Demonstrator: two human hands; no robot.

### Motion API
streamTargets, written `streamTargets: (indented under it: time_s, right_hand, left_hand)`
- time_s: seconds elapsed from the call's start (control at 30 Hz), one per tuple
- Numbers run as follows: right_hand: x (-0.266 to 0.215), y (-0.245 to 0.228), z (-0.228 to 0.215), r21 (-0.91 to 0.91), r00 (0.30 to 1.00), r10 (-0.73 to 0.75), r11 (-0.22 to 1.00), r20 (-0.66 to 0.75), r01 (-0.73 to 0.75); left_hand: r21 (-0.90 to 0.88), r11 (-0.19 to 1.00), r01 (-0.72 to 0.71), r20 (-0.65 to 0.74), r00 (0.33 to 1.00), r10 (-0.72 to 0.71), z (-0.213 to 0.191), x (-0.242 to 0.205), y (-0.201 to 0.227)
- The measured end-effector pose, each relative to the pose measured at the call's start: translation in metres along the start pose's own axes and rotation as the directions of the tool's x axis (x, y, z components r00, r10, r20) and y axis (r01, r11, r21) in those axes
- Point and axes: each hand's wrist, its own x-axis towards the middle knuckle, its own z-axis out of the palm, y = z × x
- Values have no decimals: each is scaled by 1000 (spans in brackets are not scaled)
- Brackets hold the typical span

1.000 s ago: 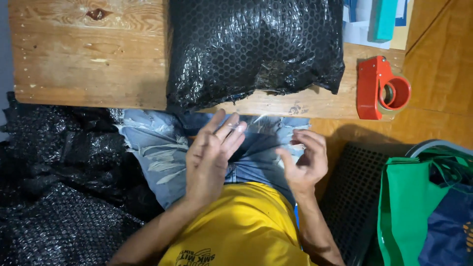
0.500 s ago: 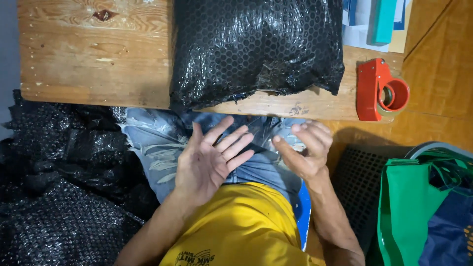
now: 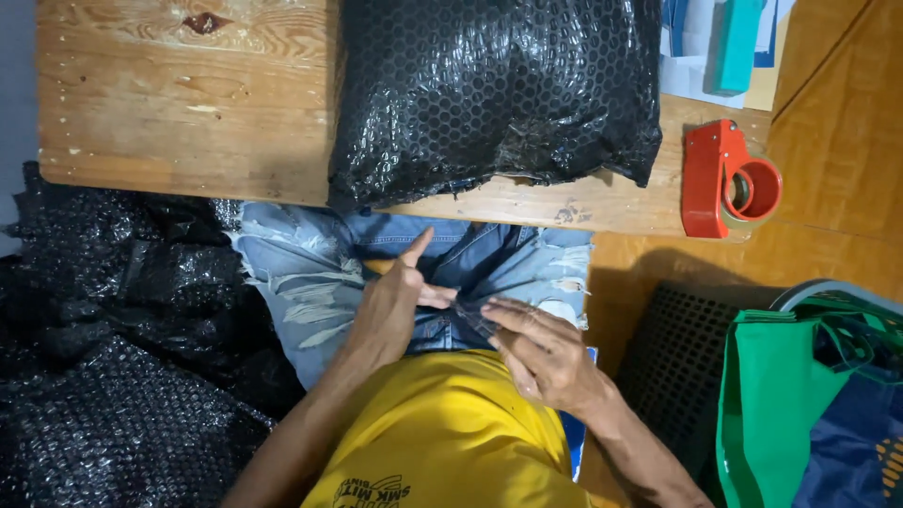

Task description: Securing an item inside black bubble wrap using a red tape dispenser on a wooden surface.

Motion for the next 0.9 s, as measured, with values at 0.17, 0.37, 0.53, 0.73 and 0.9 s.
streamTargets:
  time_s: [0.17,0.37,0.53,0.73,0.9]
  right_hand:
    - [-29,-9,19,148,918,391,914,-71,-378]
    - [-25,-16,17,657,586,790,539,-178,-527]
    - [-5,-8,19,857,328,928,307,-174,-414]
    - [-6,13,41,966,232,973,62,-2,-250]
    - [5,21,66,987,231,969,-58,92,-152]
  left_hand:
    - [171,948,-269,-94,953,287,1,7,-32]
    - [239,933,-268,-390,854,345,-46,23,-52]
    - [186,942,-279,-599,728,333,-69,56,-78]
    - [27,954,-297,-574,777,258,-75,64,-45]
    - [174,834,-524,-448,712,541,-67,68,-15]
